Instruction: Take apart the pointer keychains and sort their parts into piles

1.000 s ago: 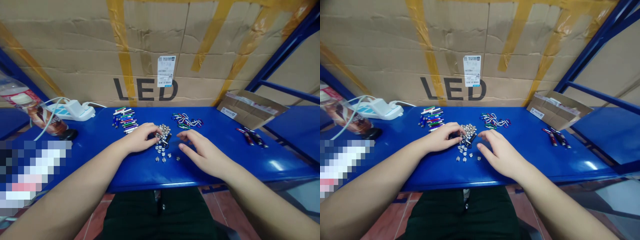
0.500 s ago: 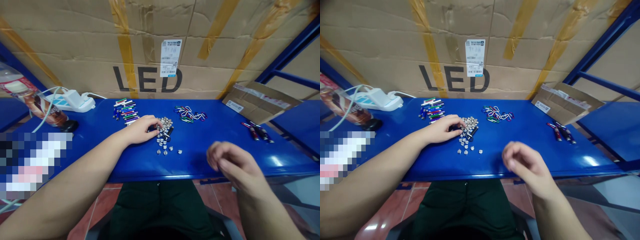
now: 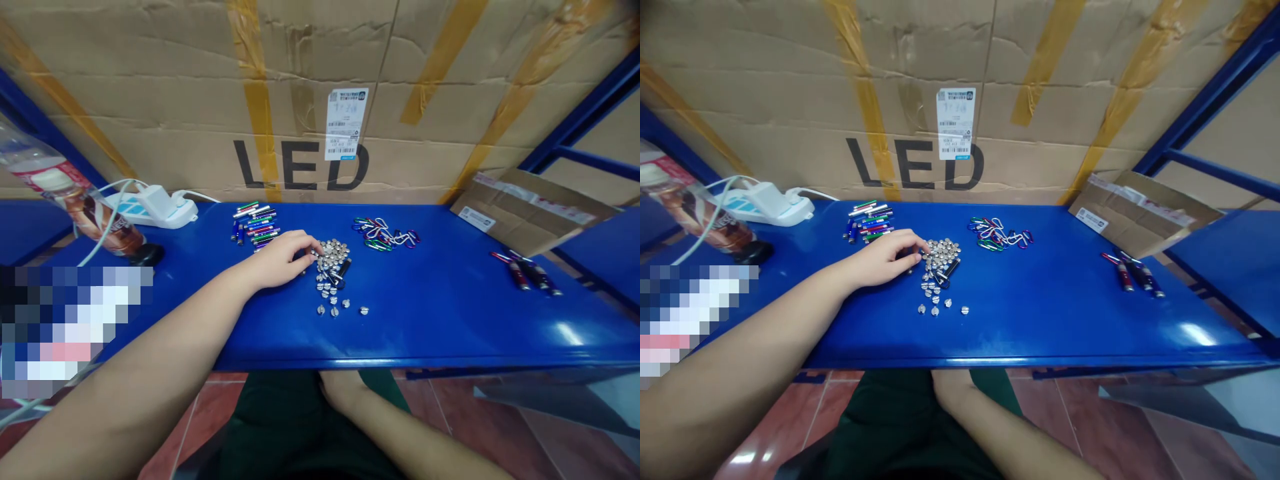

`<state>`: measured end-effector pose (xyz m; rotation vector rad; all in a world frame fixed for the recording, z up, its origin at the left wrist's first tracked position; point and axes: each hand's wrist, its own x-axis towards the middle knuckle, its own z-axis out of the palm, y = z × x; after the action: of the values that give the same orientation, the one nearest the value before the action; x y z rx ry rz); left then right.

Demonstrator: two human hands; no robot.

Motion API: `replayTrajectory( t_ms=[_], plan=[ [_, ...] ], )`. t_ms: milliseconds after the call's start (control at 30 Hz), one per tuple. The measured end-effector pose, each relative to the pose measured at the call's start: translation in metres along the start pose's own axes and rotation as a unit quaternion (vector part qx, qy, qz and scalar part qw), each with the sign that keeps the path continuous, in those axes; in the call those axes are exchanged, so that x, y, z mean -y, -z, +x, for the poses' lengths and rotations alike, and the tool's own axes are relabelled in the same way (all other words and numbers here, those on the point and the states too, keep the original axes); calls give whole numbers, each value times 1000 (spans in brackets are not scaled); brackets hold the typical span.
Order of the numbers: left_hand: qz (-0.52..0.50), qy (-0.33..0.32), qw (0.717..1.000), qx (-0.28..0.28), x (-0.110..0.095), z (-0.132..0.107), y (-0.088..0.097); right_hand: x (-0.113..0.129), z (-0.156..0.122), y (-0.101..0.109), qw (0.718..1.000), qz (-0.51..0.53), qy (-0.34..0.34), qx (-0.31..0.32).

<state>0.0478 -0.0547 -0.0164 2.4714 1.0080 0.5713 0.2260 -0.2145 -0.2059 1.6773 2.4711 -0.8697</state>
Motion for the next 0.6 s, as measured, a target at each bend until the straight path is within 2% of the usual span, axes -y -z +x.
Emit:
replayTrajectory(
  t_ms=[100,133,233,367,433,467,533,600],
  plan=[
    [0,-2,1000,-17,-1,-1,2,3,14,-7,998,18,-64,22],
    [2,-4,1000,-23,-1,-1,3,3,14,-6,997,19,-64,27],
    [9,-9,999,-31,0,-1,4,0,6,1,998,15,-18,57],
    [21,-12,999,-40,2,-2,6,-5,-29,18,988,39,63,137],
    [20,-5,999,-38,1,-2,7,-3,-53,35,960,121,173,187],
    [16,0,999,-34,1,-3,8,-1,-66,47,939,173,228,190],
    [-2,10,1000,-14,-1,-3,10,3,-89,80,902,263,306,154],
    [-28,21,999,11,-3,-5,13,6,-107,121,894,310,317,69]
  ],
)
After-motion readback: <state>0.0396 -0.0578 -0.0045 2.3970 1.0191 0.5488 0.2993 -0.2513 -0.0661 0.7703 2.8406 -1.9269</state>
